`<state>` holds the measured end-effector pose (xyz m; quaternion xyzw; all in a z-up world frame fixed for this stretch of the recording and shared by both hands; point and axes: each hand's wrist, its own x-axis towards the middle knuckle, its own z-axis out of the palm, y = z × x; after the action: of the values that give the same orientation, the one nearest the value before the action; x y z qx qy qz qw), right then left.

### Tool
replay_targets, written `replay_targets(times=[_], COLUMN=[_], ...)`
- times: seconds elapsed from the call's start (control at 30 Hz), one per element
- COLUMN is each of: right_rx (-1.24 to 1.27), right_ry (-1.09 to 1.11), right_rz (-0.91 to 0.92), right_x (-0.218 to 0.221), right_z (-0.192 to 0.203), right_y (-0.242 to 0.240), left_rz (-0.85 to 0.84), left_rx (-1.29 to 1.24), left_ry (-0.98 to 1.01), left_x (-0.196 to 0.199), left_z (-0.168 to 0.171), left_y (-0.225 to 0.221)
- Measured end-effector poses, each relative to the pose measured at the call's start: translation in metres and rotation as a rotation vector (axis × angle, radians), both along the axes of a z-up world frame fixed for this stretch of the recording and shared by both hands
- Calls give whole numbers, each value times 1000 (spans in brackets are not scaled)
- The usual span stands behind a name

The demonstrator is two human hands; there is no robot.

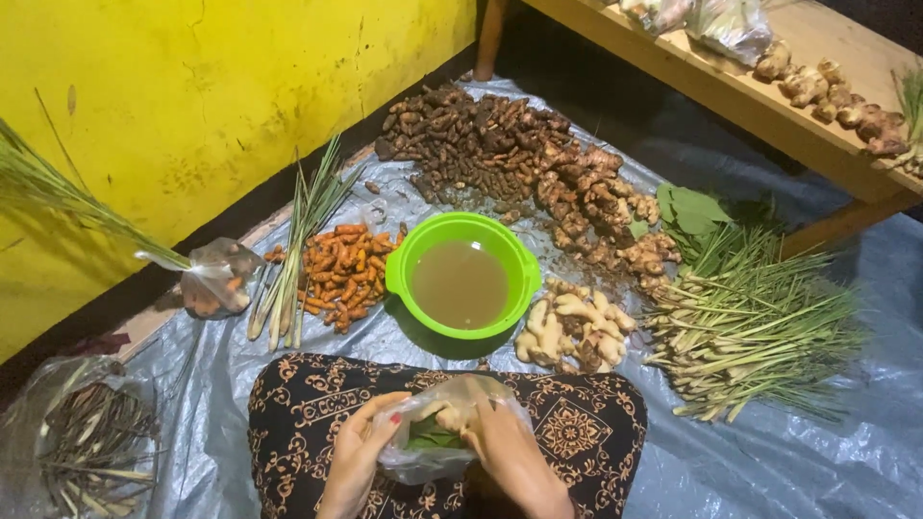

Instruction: Sorting harvested ginger and turmeric into bags and bundling lemongrass stalks.

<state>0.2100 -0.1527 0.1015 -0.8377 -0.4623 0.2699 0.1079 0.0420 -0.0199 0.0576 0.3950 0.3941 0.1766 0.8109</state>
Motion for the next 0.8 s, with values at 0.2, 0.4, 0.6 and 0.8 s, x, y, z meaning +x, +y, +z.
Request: replay_targets(times=[0.2,0.4,0.6,0.8], right_rx=[-153,-227,-20,269], right_ry=[202,200,238,352], right_rz=[19,52,-72,-314], right_x=[0,15,36,88], right_z=[29,18,-11,-34], right_y=[-2,-8,-24,-66], left_rz=[-36,-112,-407,-596], left_rx=[126,212,374,575], left_ry=[146,182,254,193], left_x=[9,7,4,-14], left_z=[-31,-38,-41,-56], left_y=[19,20,20,85])
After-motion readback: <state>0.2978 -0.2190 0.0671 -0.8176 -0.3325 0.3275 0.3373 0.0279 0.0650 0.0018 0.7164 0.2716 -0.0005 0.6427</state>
